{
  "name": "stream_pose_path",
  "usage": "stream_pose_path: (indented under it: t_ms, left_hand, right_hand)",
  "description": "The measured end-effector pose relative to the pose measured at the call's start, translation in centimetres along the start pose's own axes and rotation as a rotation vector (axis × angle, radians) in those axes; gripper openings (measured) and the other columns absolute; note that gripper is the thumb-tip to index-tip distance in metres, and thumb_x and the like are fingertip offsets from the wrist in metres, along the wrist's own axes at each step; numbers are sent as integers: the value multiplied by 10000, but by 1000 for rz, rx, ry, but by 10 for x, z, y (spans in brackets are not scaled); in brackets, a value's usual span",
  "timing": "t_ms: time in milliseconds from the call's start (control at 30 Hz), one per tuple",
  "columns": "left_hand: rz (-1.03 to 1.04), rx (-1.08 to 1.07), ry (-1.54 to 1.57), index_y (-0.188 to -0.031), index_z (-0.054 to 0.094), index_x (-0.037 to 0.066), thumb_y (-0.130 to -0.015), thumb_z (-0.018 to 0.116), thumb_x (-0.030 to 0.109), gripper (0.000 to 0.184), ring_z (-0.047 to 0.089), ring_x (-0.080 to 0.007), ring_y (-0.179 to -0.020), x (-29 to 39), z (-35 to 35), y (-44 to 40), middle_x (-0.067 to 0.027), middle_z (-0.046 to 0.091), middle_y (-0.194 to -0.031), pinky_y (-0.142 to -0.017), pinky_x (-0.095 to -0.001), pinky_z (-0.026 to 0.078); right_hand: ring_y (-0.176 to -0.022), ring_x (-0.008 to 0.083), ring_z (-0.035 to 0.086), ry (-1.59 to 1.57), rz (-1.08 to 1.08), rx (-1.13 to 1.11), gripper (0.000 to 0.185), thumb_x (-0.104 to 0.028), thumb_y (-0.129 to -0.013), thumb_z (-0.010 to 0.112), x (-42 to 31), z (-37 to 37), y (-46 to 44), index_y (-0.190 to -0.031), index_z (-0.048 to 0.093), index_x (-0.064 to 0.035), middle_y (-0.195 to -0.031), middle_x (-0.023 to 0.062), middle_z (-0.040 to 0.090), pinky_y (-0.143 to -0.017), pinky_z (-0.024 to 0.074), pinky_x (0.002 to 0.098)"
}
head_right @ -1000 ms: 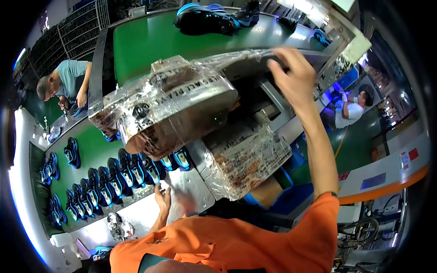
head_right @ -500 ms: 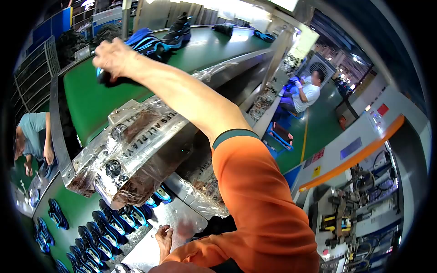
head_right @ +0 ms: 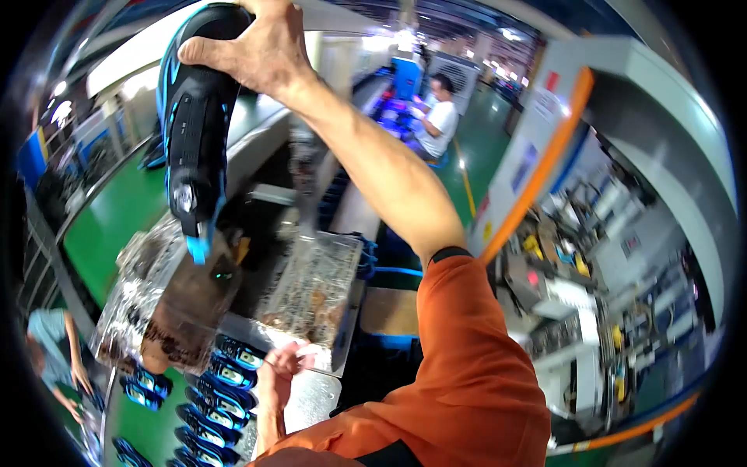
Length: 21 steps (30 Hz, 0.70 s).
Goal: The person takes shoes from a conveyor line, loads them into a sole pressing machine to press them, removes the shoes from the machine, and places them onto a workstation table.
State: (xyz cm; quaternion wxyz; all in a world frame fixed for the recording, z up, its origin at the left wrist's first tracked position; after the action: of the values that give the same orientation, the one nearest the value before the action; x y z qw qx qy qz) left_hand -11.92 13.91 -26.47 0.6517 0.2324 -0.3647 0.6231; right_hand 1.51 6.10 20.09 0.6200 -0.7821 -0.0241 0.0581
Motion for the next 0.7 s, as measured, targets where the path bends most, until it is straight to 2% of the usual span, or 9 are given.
stream_pose_path:
  t_ms: [33, 67, 133, 267, 333, 433, 500, 600, 700]
  left_hand:
    - [38, -71, 27, -1310, 447, -40, -878, 480, 633, 800, 586, -386, -1100, 12, 22, -21, -253, 562, -1235, -974, -521, 454]
    - [124, -184, 57, -1341, 428, -17, -869, 434, 685, 845, 570, -395, -1121, 29, 57, -38, -249, 548, -1259, -995, -537, 432]
    - [88, -201, 215, -1309, 466, -17, -864, 416, 704, 849, 591, -347, -1095, 31, 99, -63, -213, 572, -1240, -951, -484, 473]
    - [-98, -366, 262, -1279, 502, 4, -900, 542, 531, 650, 612, -276, -1057, -38, 164, -70, -146, 605, -1200, -953, -417, 488]
    - [-219, -336, 362, -1299, 461, -21, -846, 659, 296, 587, 618, -246, -1034, -88, 212, -45, -141, 608, -1187, -938, -369, 489]
    - [-350, -547, 311, -1336, 424, -10, -902, 573, 251, 528, 589, -289, -1105, -153, 270, -28, -160, 572, -1252, -993, -414, 445]
    - [-381, -494, 187, -1356, 399, -14, -892, 584, 191, 541, 595, -279, -1085, -183, 321, -13, -155, 581, -1223, -993, -398, 443]
    - [-380, -552, -71, -1335, 438, -25, -846, 652, 87, 545, 591, -219, -1049, -246, 391, 15, -124, 596, -1175, -964, -350, 443]
    - [-284, -617, -379, -1356, 423, -51, -825, 701, 53, 609, 537, -154, -1069, -309, 435, 52, -98, 564, -1220, -956, -291, 409]
  right_hand:
    - [-571, 163, 642, 111, -39, 84, 529, -475, -613, 828, 22, -30, 13, -756, 680, 12, -655, 100, 674, -567, 529, 311]
    - [-617, 115, 630, 165, 248, 16, 486, -437, -618, 843, 10, -59, 34, -778, 713, 2, -699, 78, 696, -585, 517, 284]
    - [-735, 100, 628, 70, 418, -14, 477, -409, -704, 820, -21, -99, 84, -911, 703, 4, -788, 55, 694, -658, 506, 261]
    - [-779, 89, 600, 236, 803, -94, 368, -315, -766, 793, -58, -191, 216, -908, 685, 6, -807, 34, 672, -668, 488, 253]
    - [-828, 110, 596, 195, 1023, 196, 345, -275, -833, 731, -82, -251, 298, -1000, 648, 15, -949, 59, 663, -697, 493, 272]
    - [-900, 129, 597, 104, 1119, 438, 484, -264, -898, 633, -204, -322, 382, -1289, 487, -17, -1139, 111, 614, -741, 494, 299]
    - [-949, 144, 592, 70, 1113, 522, 593, -256, -878, 631, -279, -352, 444, -1380, 408, -35, -1211, 120, 581, -804, 476, 301]
    - [-1088, 195, 543, 507, 1296, 521, 700, -274, -736, 729, -356, -378, 510, -1339, 451, -53, -1235, 123, 558, -955, 401, 301]
    - [-1051, 163, 546, 767, 1304, 994, 684, -129, -607, 781, -404, -410, 572, -1237, 531, -39, -1115, 86, 616, -952, 405, 290]
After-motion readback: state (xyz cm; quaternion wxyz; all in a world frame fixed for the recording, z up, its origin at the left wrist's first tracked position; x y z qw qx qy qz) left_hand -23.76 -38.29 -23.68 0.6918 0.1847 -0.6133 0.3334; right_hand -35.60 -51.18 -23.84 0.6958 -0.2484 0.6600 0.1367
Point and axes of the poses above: each hand's wrist, its own y-axis away from the middle knuckle, its own z-axis out of the palm, x = y × z, the point moved 5 cm from there along -y, towards the middle knuckle
